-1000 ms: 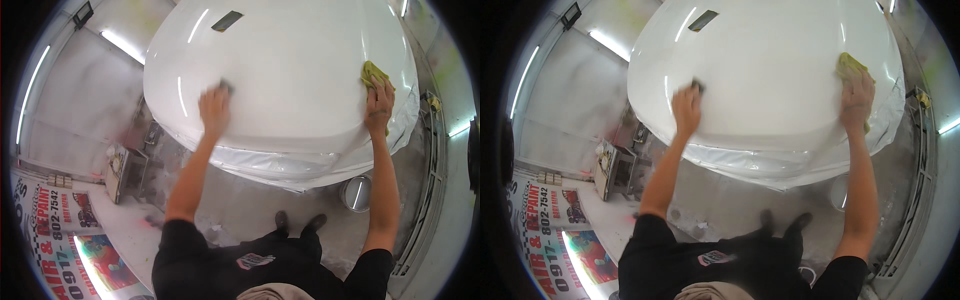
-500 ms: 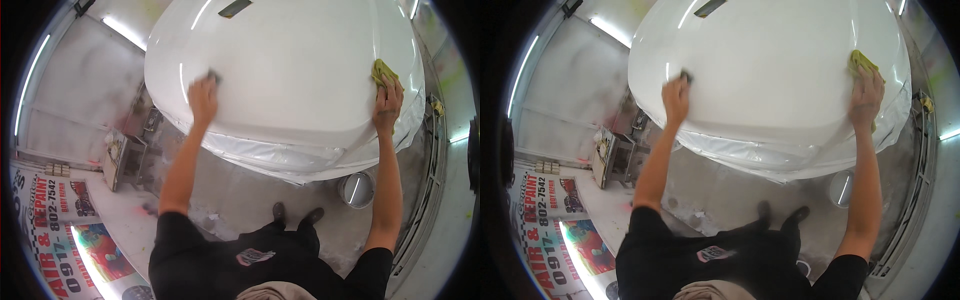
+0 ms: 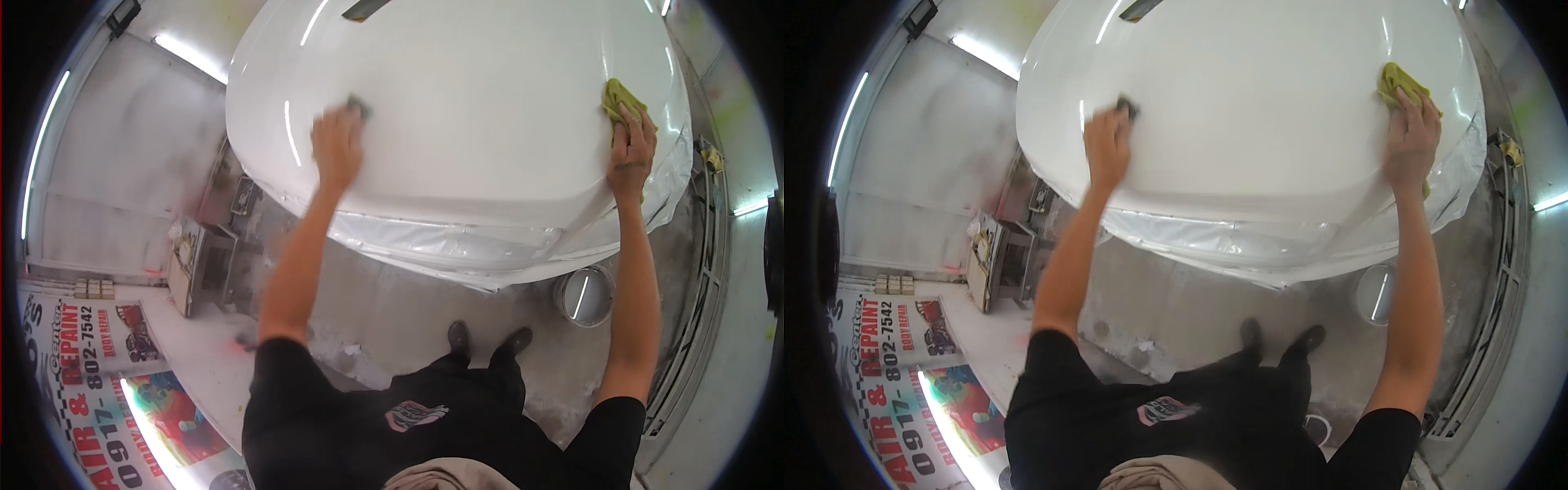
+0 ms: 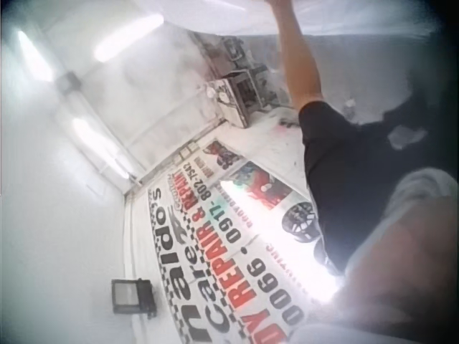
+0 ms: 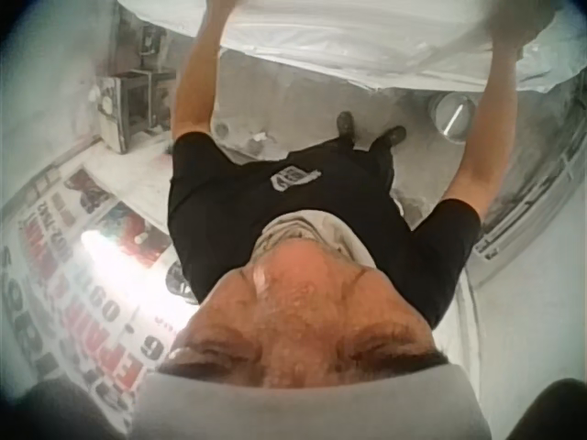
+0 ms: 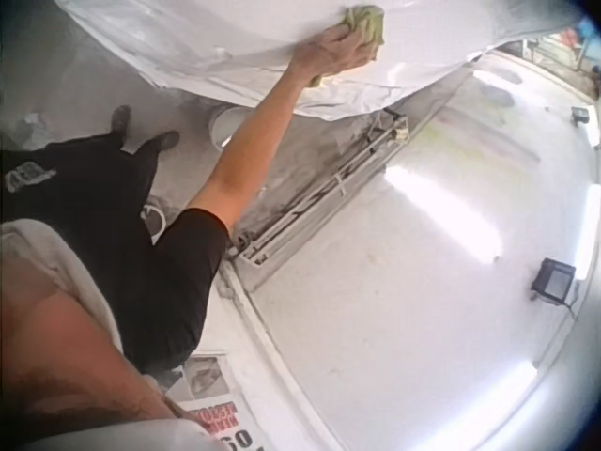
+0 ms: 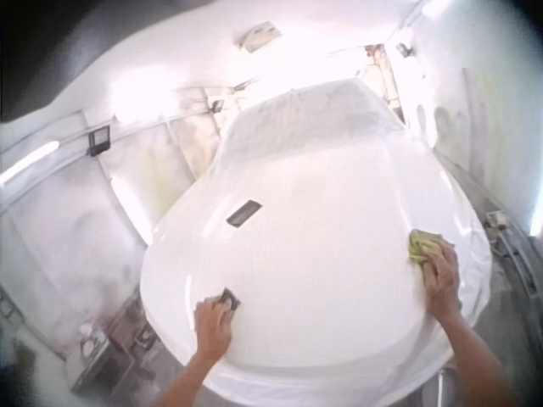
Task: Sanding and wiping down a white car hood using a sanding block and a microfiber cloth in a paint booth.
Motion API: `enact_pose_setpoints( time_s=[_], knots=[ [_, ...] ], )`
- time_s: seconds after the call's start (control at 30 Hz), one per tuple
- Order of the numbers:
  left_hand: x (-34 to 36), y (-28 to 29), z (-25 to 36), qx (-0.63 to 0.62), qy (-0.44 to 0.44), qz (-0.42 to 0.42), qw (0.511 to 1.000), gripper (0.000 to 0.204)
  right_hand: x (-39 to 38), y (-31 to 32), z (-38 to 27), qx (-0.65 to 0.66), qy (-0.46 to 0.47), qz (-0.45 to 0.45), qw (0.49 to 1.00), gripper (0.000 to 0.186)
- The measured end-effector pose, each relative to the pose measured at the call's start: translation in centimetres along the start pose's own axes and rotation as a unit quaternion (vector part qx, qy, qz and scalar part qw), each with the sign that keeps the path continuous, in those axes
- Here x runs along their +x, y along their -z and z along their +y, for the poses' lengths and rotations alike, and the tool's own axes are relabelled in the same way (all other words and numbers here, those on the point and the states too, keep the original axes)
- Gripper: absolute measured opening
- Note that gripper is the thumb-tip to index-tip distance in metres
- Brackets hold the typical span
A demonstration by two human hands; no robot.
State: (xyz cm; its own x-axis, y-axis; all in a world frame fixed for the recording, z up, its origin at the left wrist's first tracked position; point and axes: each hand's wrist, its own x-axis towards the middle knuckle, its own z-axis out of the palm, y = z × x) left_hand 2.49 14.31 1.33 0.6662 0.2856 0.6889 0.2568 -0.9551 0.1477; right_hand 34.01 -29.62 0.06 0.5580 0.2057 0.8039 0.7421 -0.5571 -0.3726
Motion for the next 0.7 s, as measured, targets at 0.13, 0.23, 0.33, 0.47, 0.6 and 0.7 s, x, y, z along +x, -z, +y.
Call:
enact_pose_setpoints(
  time_s=[0.13, 0.23, 0.33, 0.47, 0.6, 0.7],
  knots=[
    [-9.2, 5.4, 1.5, -0.032, -0.040, 0.023, 0.998, 0.028, 0.8, -0.1, -1.5, -0.008, -0.027, 0.010, 1.000, 0.036],
    [-0.8, 4.0, -3.0, -0.005, -0.057, 0.025, 0.998, 0.020, 0.9, -0.3, -2.9, 0.018, -0.033, 0.009, 0.999, 0.037],
    [11.5, 0.6, -3.2, 0.040, 0.062, -0.009, 0.997, 0.020, 0.2, -1.3, -2.8, 0.037, -0.011, 0.015, 0.999, 0.037],
    [5.6, -0.9, -0.9, 0.086, -0.050, -0.028, 0.995, 0.021, -0.4, -0.8, -1.4, 0.020, 0.000, 0.012, 1.000, 0.037],
    [-8.4, 4.1, 6.9, -0.078, -0.045, -0.016, 0.996, 0.030, 0.5, 0.9, -1.0, -0.029, -0.004, 0.022, 0.999, 0.036],
    [-0.6, 1.4, 3.2, -0.061, -0.124, 0.000, 0.990, 0.029, 0.8, 0.1, -1.9, 0.002, -0.027, 0.038, 0.999, 0.036]
  ],
)
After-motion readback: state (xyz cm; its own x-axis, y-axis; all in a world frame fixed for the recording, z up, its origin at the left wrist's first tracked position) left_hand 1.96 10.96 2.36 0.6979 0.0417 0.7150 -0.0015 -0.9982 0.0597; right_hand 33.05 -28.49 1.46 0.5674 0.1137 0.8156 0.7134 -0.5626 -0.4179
